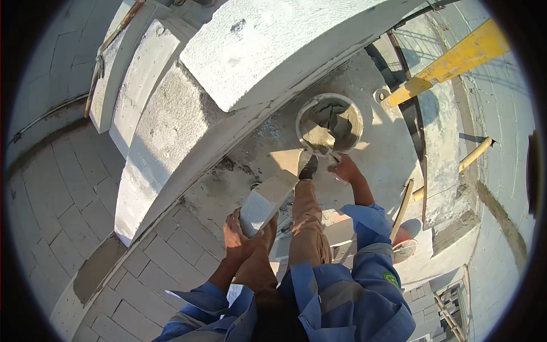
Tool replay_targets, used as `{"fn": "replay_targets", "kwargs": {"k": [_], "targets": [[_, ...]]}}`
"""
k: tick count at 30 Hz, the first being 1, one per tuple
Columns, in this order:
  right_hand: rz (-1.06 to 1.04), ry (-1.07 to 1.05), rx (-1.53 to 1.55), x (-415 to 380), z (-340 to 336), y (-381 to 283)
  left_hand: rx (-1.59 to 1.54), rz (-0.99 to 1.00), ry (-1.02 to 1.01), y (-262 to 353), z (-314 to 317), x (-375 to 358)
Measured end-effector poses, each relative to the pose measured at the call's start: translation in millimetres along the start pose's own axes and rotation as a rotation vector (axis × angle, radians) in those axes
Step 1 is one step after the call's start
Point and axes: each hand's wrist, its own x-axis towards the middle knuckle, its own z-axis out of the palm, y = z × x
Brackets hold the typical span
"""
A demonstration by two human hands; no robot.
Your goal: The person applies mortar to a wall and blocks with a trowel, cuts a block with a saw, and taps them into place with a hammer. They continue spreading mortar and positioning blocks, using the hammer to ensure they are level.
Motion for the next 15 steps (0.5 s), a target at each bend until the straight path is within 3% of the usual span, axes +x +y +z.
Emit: {"fn": "replay_targets", "kwargs": {"k": [2,3,4,5,6,7,8,9,13,15], "targets": [[0.131,-0.109,0.135,-50,-9,-29,0.006,-0.091,-0.018,-23,-6,-22],[-0.023,0.007,0.057,-70,3,-5,0.109,-0.045,0.030,-43,-2,-35],[-0.033,-0.053,0.123,-101,-3,-35,0.216,-0.015,0.080,-55,-4,-49],[-0.062,0.059,0.090,-116,14,5,0.203,-0.076,0.145,-69,-7,-62],[0.052,-0.039,0.339,-163,1,-84,0.163,-0.090,0.129,-80,-15,-73],[0.003,-0.101,0.275,-185,-1,-100,0.115,-0.099,0.114,-93,-20,-87],[-0.027,-0.114,0.367,-208,4,-115,0.212,-0.005,0.220,-113,-18,-101],[-0.044,-0.117,0.457,-229,11,-133,0.186,-0.053,0.277,-127,-21,-113],[-0.176,-0.150,0.243,-295,39,-225,0.040,-0.055,0.385,-174,-43,-148],[-0.308,-0.183,0.230,-312,70,-280,-0.006,-0.175,0.362,-198,-52,-172]]}}
